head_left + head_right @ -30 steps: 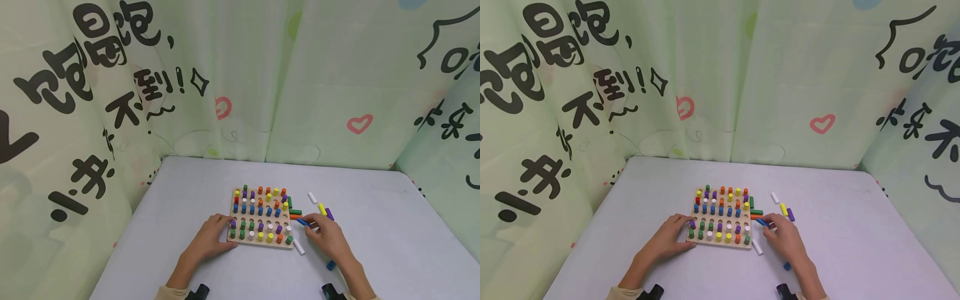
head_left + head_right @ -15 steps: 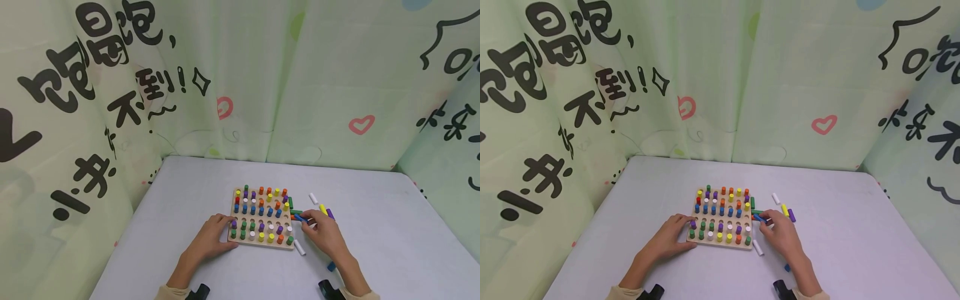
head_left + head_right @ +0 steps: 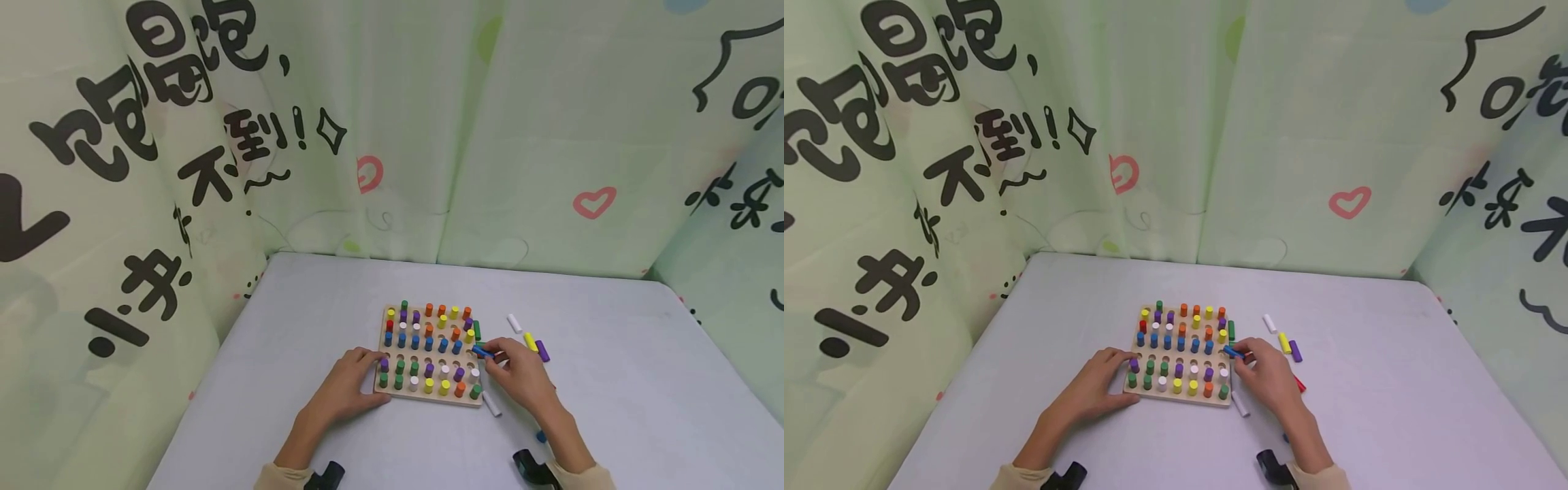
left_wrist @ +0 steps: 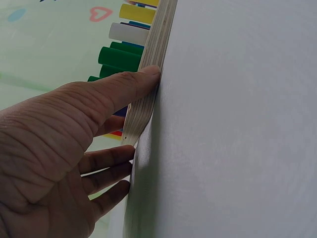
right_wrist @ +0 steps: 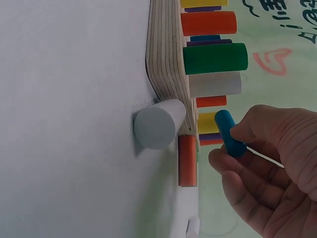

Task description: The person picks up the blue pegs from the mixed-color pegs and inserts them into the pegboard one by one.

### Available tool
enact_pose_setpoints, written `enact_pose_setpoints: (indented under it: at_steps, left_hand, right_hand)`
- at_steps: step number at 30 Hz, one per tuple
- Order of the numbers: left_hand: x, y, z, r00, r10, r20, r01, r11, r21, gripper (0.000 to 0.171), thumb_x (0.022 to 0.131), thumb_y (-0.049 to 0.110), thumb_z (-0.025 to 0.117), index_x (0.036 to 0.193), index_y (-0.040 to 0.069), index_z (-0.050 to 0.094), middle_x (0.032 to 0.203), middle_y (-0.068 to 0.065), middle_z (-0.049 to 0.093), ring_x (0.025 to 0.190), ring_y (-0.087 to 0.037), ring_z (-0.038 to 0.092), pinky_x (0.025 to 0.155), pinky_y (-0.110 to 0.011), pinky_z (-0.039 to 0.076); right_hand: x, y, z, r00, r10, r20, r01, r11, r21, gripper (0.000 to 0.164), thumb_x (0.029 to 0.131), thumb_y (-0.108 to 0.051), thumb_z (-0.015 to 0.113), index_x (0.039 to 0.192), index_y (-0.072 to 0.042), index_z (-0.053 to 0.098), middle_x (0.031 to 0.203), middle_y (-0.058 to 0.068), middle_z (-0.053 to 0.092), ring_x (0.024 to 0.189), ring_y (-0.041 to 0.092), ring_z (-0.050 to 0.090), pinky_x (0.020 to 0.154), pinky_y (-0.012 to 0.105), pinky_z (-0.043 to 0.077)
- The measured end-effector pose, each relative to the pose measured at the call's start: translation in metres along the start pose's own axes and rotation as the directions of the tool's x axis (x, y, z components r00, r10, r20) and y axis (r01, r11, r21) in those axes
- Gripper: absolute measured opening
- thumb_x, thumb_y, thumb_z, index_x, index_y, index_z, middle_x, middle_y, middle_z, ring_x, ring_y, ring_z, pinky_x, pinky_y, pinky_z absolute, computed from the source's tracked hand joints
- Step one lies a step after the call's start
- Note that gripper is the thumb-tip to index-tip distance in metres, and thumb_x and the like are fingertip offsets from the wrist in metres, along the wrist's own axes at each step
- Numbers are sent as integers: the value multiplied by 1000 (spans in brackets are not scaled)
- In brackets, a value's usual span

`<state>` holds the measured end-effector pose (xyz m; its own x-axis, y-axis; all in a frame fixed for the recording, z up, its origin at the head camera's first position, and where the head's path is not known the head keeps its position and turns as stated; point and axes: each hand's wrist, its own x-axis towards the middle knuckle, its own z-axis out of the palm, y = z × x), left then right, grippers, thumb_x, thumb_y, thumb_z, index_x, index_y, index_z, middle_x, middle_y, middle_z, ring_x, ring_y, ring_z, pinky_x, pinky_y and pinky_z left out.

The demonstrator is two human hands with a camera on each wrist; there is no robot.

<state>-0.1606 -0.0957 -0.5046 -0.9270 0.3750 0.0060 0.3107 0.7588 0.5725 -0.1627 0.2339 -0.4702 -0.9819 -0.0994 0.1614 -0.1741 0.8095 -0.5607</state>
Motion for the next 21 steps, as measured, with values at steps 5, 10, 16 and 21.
enact_pose_setpoints:
  at_steps: [5,10,16,21]
  left_hand:
    - [-1,1,-1,1000,1,-1,-1,1000,-4,73,81,43,85,141,14,57,134,-10,58,126,-30,54,107,-51,49]
    - [0,1,-1,1000,-6,1,6,1000,-4,72,81,43,85,142,14,57,135,-10,58,127,-30,54,108,-51,48]
    - [0,2,-2,1000,-16,18,17,1000,-11,73,81,43,85,142,14,57,135,-11,58,126,-31,54,108,-51,49]
    - [0,2,-2,1000,-9,14,9,1000,-16,72,81,43,86,141,13,58,135,-11,58,125,-31,55,107,-52,48]
  right_hand:
    - [2,-2,3,1000,-11,-2,11,1000,4,17,91,-7,73,107,-4,71,105,10,72,86,18,63,72,22,54]
    - [3,-3,4,1000,-14,-3,14,1000,23,16,91,-7,73,107,-4,72,104,10,72,86,19,62,72,22,55]
    - [6,-3,5,1000,-7,19,6,1000,23,17,92,-7,73,108,-4,71,101,7,71,87,18,61,72,22,54]
    - [9,-3,6,1000,-17,6,16,1000,24,18,91,-6,74,109,-4,71,98,6,69,84,17,57,71,21,53]
